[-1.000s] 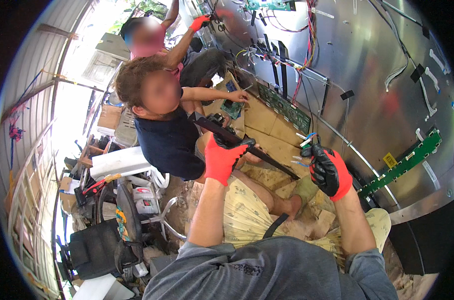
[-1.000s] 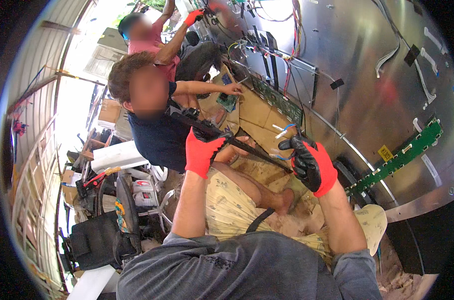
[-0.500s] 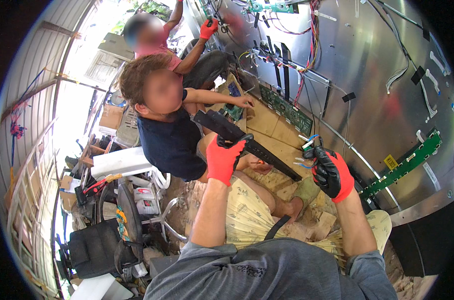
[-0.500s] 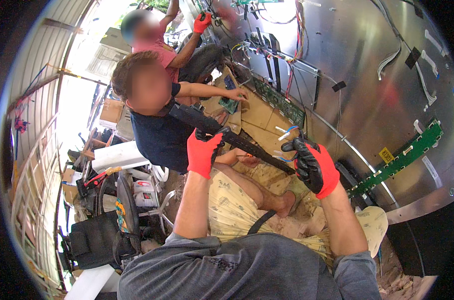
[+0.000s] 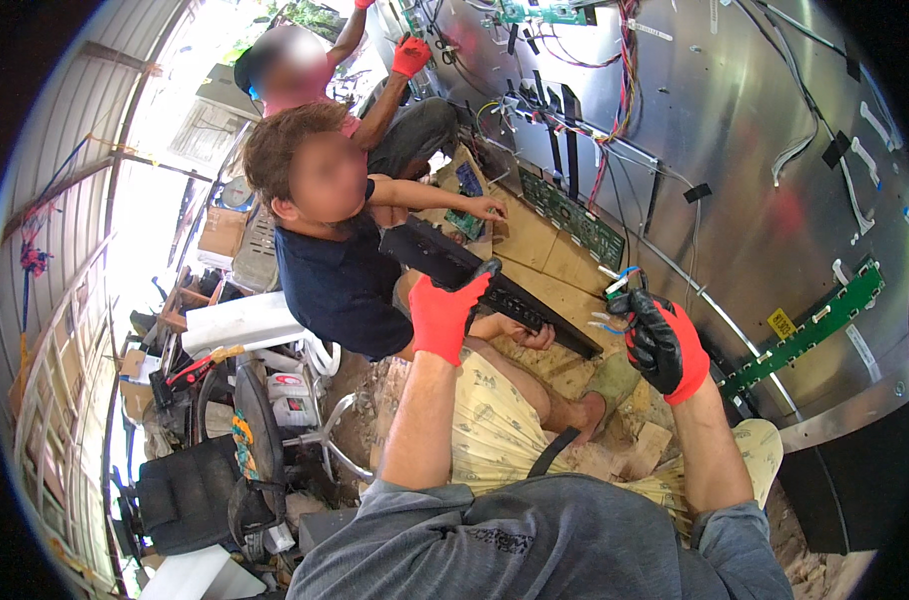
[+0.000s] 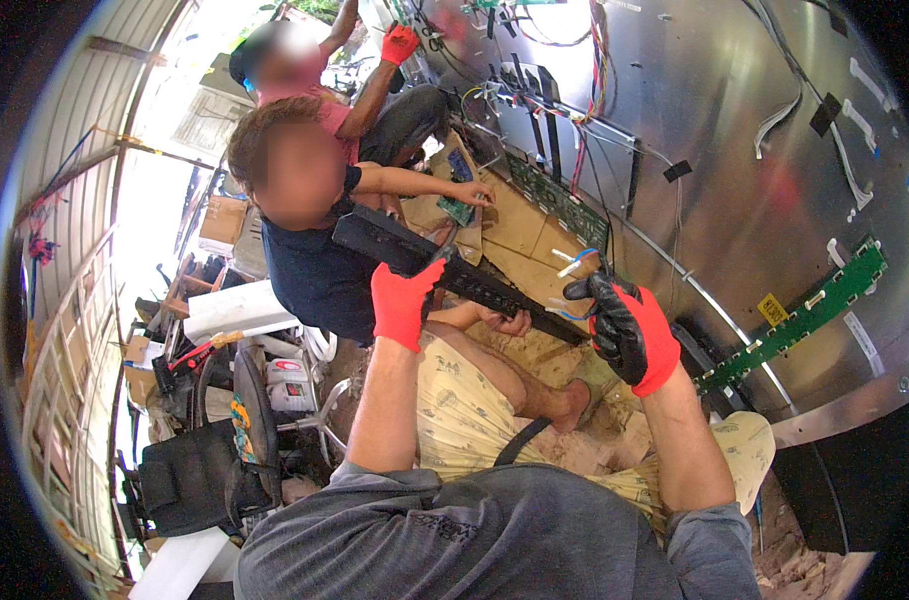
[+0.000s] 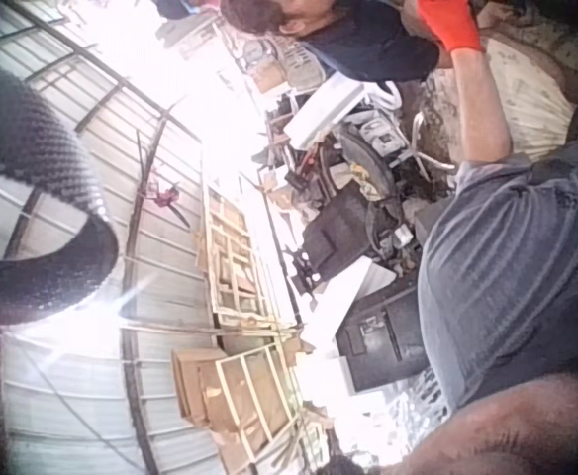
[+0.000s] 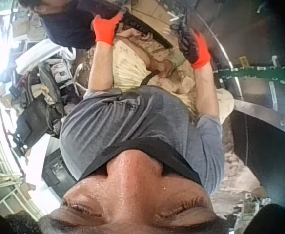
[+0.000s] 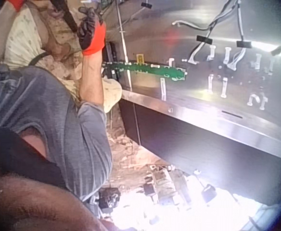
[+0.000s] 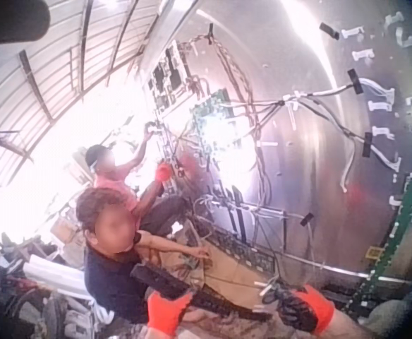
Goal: The person uses pliers to cut zip ties and remove a green circuit board from a large metal panel. They then use a screwdriver to detach a black metal bracket and place the components aside.
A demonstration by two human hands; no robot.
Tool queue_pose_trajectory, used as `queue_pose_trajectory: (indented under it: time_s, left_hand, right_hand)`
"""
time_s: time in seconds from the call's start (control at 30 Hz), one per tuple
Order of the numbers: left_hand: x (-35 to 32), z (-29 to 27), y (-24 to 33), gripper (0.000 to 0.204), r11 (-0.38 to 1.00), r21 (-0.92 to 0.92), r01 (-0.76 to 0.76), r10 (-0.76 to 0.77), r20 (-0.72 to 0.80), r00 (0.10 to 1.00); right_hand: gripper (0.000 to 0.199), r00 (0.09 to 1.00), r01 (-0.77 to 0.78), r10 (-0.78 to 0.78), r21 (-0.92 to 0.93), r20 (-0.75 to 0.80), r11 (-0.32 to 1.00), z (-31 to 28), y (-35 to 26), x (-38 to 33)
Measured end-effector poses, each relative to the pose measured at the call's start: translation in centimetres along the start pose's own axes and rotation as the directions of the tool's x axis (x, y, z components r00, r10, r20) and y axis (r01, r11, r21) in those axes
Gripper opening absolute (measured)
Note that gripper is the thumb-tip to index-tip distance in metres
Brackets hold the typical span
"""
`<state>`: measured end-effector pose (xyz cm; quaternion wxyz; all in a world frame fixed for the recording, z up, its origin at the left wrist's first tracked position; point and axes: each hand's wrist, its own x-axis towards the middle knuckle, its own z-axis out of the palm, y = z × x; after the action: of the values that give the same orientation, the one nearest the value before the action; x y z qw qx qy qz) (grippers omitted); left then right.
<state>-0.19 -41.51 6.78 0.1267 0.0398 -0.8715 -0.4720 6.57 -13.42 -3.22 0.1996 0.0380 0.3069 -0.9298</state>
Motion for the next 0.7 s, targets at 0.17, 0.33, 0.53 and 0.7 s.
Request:
queue_pose_trajectory:
  time_s: [0.17, 0.33, 0.53, 0.7]
  left_hand:
    - [0.5, -0.3, -0.6, 0.027, 1.0, -0.019, -0.021, 0.021, 0.012, 1.0]
    - [-0.1, 0.2, 0.9, 0.028, 0.996, 0.074, 0.055, -0.056, 0.014, 0.998]
    - [0.1, 0.1, 0.1, 0.03, 0.983, 0.183, 0.022, -0.024, 0.011, 1.0]
    - [0.7, 0.0, -1.3, 0.033, 0.989, 0.122, -0.078, 0.078, 0.001, 0.997]
  right_hand:
    - [0.034, 1.0, 0.016, -0.016, -0.002, 0.006, 1.0, 0.2, -0.2, -0.2]
    - [0.034, 1.0, -0.001, 0.001, 0.001, -0.019, 1.0, 0.3, -0.4, -0.3]
    - [0.034, 0.999, 0.003, -0.004, -0.04, -0.033, 0.999, 0.6, -0.6, -0.4]
    - [0.034, 1.0, -0.001, 0.0, -0.038, -0.031, 0.999, 0.5, -0.7, -0.4]
